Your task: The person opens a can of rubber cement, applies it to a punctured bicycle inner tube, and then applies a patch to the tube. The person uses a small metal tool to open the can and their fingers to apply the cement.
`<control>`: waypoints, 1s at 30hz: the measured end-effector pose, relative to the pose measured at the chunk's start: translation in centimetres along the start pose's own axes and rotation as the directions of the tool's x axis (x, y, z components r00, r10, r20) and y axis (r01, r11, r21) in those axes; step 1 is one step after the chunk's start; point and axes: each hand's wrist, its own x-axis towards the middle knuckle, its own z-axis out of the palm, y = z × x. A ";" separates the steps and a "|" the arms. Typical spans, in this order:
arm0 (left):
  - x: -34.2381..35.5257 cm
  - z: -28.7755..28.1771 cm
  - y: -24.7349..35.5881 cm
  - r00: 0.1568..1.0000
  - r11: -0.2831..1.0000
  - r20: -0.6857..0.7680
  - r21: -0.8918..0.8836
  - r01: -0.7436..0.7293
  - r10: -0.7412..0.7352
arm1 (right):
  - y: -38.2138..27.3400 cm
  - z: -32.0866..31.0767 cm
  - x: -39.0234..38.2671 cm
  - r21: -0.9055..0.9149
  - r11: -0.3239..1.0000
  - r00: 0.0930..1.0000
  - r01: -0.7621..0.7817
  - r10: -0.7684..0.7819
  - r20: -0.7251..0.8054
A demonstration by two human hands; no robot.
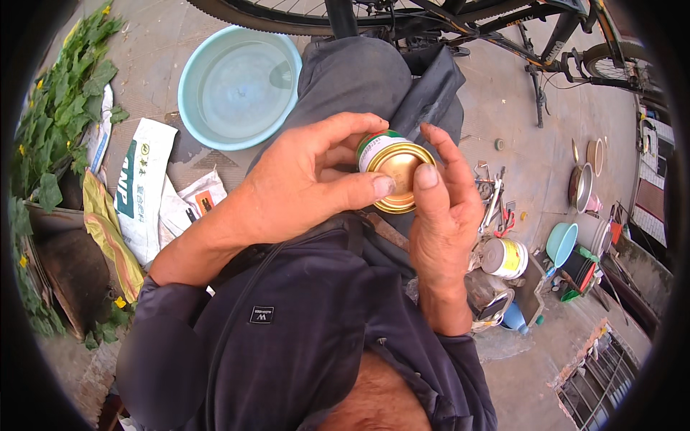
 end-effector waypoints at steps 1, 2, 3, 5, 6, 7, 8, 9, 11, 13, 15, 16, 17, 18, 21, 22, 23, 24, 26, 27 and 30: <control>0.0 0.0 0.4 1.000 1.000 0.009 -0.005 0.002 -0.002 | -0.3 0.0 0.1 0.017 1.000 1.000 -0.005 0.005 0.001; -0.1 0.1 0.5 1.000 1.000 0.018 -0.011 0.004 -0.004 | -0.6 0.0 0.1 0.034 0.999 1.000 -0.010 0.010 0.002; -0.2 0.2 0.4 1.000 1.000 0.001 -0.012 -0.011 0.011 | -0.6 0.2 0.1 0.032 0.999 1.000 -0.008 0.008 -0.001; -0.5 0.8 0.1 0.999 0.999 -0.034 -0.014 -0.043 0.042 | -0.6 0.5 0.0 0.027 1.000 1.000 -0.003 0.003 -0.007; -0.6 0.8 0.1 0.999 0.999 -0.041 -0.027 -0.031 0.030 | -0.6 0.5 0.0 0.033 0.999 1.000 -0.027 0.026 0.002; -0.8 0.9 0.1 0.999 0.999 -0.048 -0.039 -0.019 0.017 | -0.7 0.4 0.0 0.039 0.998 0.999 -0.050 0.050 0.011; -0.9 0.9 0.2 0.998 0.999 -0.055 -0.052 -0.008 0.005 | -0.8 0.3 0.1 0.044 0.996 0.997 -0.074 0.073 0.021; -0.9 0.8 0.1 0.999 0.999 -0.052 -0.048 -0.001 -0.002 | -0.8 0.1 0.1 0.058 0.993 0.994 -0.098 0.096 0.046; -0.8 0.4 0.1 0.999 0.999 -0.044 -0.040 0.014 -0.016 | -0.6 -0.4 0.1 0.083 0.986 0.986 -0.148 0.139 0.096; -1.1 0.3 0.2 0.996 0.997 -0.059 -0.050 0.058 -0.061 | -0.9 -1.0 0.1 0.051 0.987 0.975 -0.153 0.142 0.171; -1.3 0.3 0.4 0.992 0.993 -0.074 -0.053 0.103 -0.107 | -0.9 -1.1 0.0 0.040 0.985 0.966 -0.167 0.156 0.208; -1.5 0.3 0.5 0.988 0.991 -0.082 -0.051 0.126 -0.130 | -0.8 -1.1 -0.2 0.044 0.983 0.964 -0.181 0.168 0.209; -1.6 0.3 0.5 0.984 0.987 -0.090 -0.050 0.150 -0.154 | -0.8 -1.1 -0.3 0.049 0.980 0.961 -0.194 0.180 0.209; -1.7 0.3 0.6 0.982 0.986 -0.088 -0.040 0.164 -0.167 | -0.6 -1.1 -0.4 0.046 0.980 0.961 -0.193 0.180 0.209; -2.1 0.2 0.7 0.981 0.984 -0.079 0.003 0.176 -0.176 | -0.4 -0.9 -0.8 0.044 0.980 0.961 -0.193 0.180 0.212; -2.3 0.2 0.8 0.985 0.987 -0.072 0.028 0.159 -0.157 | -0.6 -0.8 -1.0 0.048 0.980 0.960 -0.194 0.180 0.214; -2.4 0.2 0.7 0.988 0.989 -0.064 0.054 0.141 -0.138 | -0.7 -0.7 -1.2 0.052 0.979 0.959 -0.196 0.180 0.217; -2.5 0.2 0.7 0.990 0.990 -0.061 0.053 0.130 -0.127 | -0.8 -0.6 -1.3 0.056 0.977 0.958 -0.204 0.188 0.216; -2.7 0.3 0.5 0.993 0.993 -0.056 0.051 0.107 -0.104 | -0.9 -0.5 -1.6 0.062 0.973 0.955 -0.221 0.204 0.214; -2.8 0.3 0.4 0.992 0.993 -0.057 0.008 0.115 -0.114 | -0.9 -0.4 -1.6 0.074 0.973 0.955 -0.218 0.197 0.223; -2.9 0.3 0.4 0.990 0.991 -0.058 -0.060 0.123 -0.126 | -0.3 -0.3 -1.7 0.116 0.972 0.957 -0.205 0.174 0.230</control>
